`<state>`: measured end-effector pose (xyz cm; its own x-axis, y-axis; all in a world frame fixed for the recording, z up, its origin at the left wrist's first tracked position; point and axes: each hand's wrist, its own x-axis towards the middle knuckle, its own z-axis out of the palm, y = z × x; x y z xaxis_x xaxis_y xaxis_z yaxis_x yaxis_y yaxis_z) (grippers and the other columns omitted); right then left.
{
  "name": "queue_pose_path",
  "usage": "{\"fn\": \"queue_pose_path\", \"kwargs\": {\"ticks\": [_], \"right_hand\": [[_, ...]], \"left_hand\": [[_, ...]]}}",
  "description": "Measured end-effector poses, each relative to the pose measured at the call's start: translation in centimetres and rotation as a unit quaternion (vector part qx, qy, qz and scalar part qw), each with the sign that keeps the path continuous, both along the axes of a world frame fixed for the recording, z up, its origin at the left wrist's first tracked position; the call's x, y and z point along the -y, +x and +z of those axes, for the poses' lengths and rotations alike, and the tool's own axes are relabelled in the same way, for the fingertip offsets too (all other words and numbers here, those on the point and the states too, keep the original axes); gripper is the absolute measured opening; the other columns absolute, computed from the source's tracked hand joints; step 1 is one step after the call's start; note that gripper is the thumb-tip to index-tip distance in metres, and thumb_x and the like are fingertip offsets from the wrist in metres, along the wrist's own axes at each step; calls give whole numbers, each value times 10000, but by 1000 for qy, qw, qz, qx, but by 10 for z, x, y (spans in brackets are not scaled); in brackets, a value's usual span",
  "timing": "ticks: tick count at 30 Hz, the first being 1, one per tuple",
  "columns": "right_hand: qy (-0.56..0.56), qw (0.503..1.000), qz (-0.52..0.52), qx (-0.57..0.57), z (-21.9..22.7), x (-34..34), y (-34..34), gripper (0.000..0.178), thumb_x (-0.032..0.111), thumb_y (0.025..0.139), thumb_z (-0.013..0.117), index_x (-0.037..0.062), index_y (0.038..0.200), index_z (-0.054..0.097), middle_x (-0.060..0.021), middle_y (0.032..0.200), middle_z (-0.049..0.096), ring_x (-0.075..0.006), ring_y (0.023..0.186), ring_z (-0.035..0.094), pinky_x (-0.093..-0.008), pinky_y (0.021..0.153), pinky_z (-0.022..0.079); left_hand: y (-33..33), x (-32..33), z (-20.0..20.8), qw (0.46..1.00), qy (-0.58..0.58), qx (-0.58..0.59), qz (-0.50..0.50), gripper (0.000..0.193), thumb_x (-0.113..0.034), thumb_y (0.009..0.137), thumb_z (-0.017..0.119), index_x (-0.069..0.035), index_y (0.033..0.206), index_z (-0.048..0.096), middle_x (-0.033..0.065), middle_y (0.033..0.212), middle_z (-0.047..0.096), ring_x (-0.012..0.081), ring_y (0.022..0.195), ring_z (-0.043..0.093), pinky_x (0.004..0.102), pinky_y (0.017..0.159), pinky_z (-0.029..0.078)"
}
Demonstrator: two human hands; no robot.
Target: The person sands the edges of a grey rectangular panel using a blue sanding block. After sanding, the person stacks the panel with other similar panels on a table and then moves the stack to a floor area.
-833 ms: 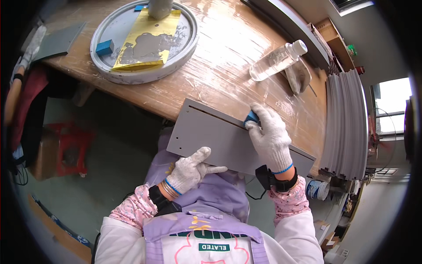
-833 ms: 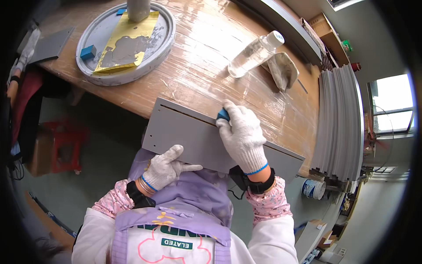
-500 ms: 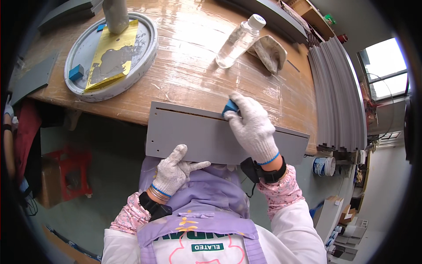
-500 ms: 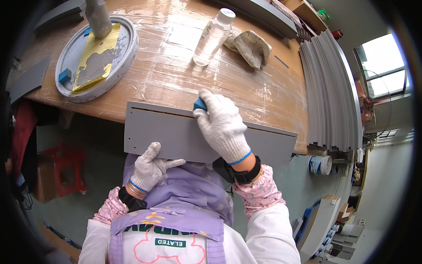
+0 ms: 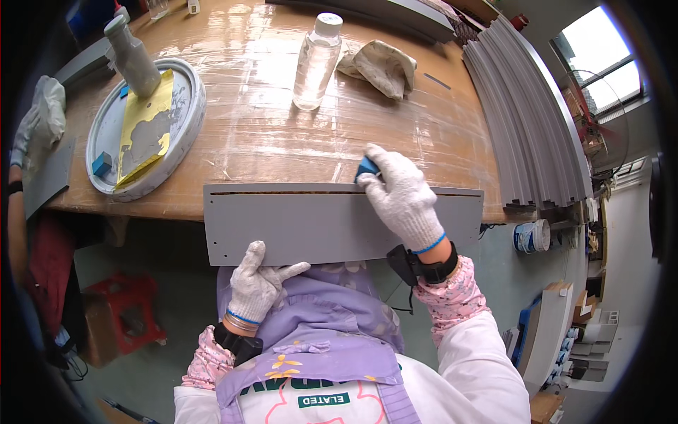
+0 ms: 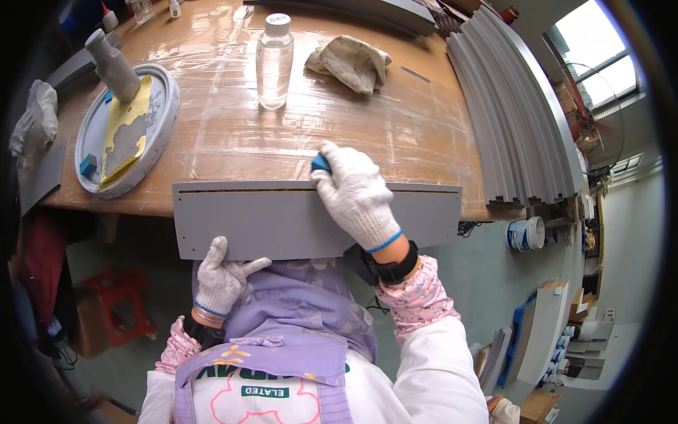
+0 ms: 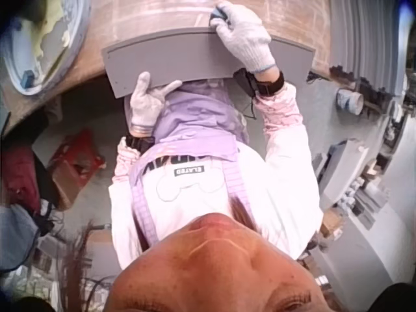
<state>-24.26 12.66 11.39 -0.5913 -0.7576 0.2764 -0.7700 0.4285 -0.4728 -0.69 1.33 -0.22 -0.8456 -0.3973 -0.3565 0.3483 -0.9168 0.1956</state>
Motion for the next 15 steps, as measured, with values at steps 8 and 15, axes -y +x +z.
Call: {"fn": "queue_pose_path", "kwargs": {"ticks": [8,15], "right_hand": [[113,984,-87,-107,-2,-57,-42,325,176,838,646,61,1139,605,-167,936,627,-353,913,603,-443,804,497],[29,993,-103,-55,0,-70,-48,373,143,827,669,47,1180,601,-172,975,635,-345,936,611,-424,827,495]], "left_hand": [[2,-2,-6,1000,-18,11,17,253,-268,1005,476,-77,1147,562,179,1229,583,440,1166,555,721,861,479],[1,-2,0,999,-43,28,11,279,-264,1017,447,-58,1185,532,183,1228,575,416,1159,564,688,868,499]]}}
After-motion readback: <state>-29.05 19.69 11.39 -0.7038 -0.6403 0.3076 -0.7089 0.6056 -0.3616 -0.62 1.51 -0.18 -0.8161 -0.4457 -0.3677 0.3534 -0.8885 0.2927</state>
